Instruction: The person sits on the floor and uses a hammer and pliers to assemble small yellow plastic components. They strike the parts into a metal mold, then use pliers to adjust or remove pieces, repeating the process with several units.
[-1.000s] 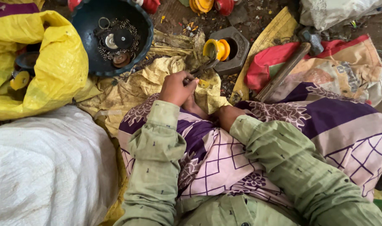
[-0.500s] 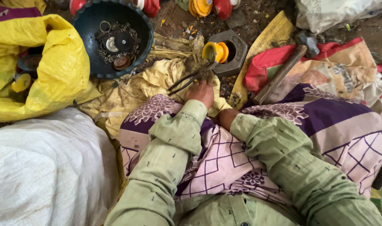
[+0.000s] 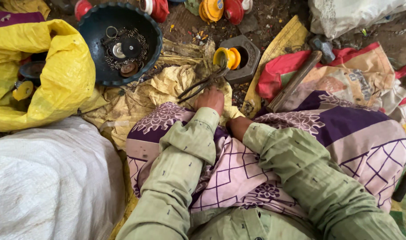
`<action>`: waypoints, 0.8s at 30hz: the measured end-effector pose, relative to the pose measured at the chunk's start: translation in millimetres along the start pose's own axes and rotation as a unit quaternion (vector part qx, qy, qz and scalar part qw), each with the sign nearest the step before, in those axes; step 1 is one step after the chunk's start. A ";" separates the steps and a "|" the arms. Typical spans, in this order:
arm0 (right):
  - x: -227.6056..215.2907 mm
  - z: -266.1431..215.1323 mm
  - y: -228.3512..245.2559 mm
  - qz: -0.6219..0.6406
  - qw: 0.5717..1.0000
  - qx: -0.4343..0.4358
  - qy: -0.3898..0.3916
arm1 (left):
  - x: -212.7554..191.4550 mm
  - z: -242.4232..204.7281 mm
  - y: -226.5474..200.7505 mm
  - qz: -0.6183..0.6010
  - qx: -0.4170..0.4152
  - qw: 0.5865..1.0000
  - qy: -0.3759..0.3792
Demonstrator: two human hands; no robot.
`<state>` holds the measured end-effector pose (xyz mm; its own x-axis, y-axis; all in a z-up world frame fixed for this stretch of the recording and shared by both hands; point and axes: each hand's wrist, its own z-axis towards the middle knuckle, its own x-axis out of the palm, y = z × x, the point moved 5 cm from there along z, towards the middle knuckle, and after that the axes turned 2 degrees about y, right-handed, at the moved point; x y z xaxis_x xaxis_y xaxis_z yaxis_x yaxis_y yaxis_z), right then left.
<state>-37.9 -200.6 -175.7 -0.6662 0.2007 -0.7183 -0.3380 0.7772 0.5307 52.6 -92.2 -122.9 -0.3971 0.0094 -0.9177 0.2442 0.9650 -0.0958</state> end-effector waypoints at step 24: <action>-69.8 -12.5 -77.0 0.690 0.657 0.072 -0.294 | 11.7 5.5 6.0 -0.234 0.045 0.961 0.137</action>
<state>26.3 -281.9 -160.8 0.1138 0.9367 0.3312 0.4132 -0.3477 0.8416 54.3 -87.7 -136.3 -0.6975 -0.3395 -0.6311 0.0528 0.8539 -0.5177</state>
